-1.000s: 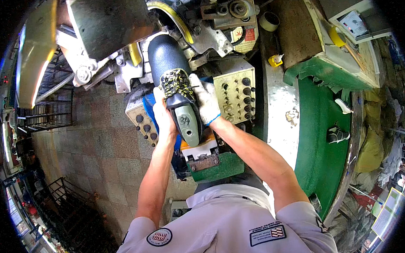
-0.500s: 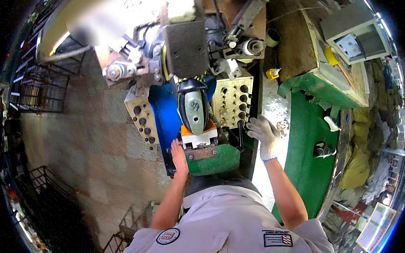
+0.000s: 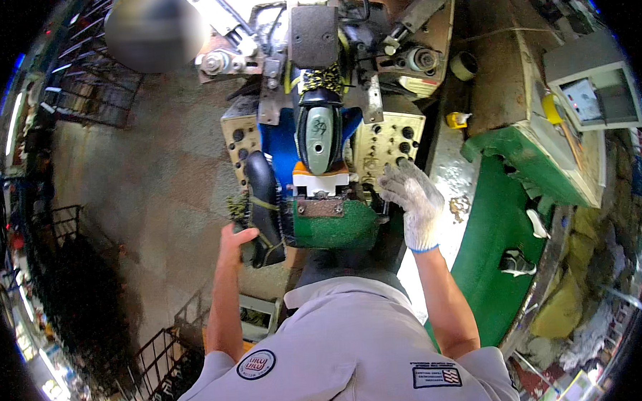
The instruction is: The person places a shoe upper onto a lasting machine, secures the material by hand, and operates the machine controls to stretch it. They then remove the shoe from the machine and place it onto a moving conveyor belt.
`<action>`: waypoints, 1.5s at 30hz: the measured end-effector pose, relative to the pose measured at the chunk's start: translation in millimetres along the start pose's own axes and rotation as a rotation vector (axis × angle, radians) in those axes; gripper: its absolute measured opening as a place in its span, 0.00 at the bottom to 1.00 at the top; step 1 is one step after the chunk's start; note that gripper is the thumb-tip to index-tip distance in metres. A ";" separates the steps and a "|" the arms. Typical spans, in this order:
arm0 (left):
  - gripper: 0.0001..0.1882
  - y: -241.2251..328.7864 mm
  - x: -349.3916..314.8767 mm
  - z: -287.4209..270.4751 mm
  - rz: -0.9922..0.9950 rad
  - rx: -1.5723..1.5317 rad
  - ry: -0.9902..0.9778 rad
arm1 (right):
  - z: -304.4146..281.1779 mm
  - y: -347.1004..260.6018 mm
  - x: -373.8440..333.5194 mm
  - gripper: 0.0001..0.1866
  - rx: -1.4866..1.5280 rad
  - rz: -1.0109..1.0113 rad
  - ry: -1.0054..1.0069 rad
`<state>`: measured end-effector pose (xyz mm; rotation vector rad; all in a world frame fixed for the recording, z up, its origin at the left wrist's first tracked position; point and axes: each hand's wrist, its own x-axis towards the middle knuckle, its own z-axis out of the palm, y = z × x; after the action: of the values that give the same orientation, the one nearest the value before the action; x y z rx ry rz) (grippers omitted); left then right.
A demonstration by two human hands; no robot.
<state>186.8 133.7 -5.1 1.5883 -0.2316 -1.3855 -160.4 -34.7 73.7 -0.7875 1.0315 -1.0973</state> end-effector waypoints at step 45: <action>0.13 -140.5 -0.8 455.8 0.151 1.185 -0.685 | -799.3 63.5 -170.6 0.67 -0.566 0.705 1.397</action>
<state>-256.3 -36.6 -51.4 1.8039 -1.8057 -1.7287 -910.2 133.0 -211.9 0.1195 2.6133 -0.6100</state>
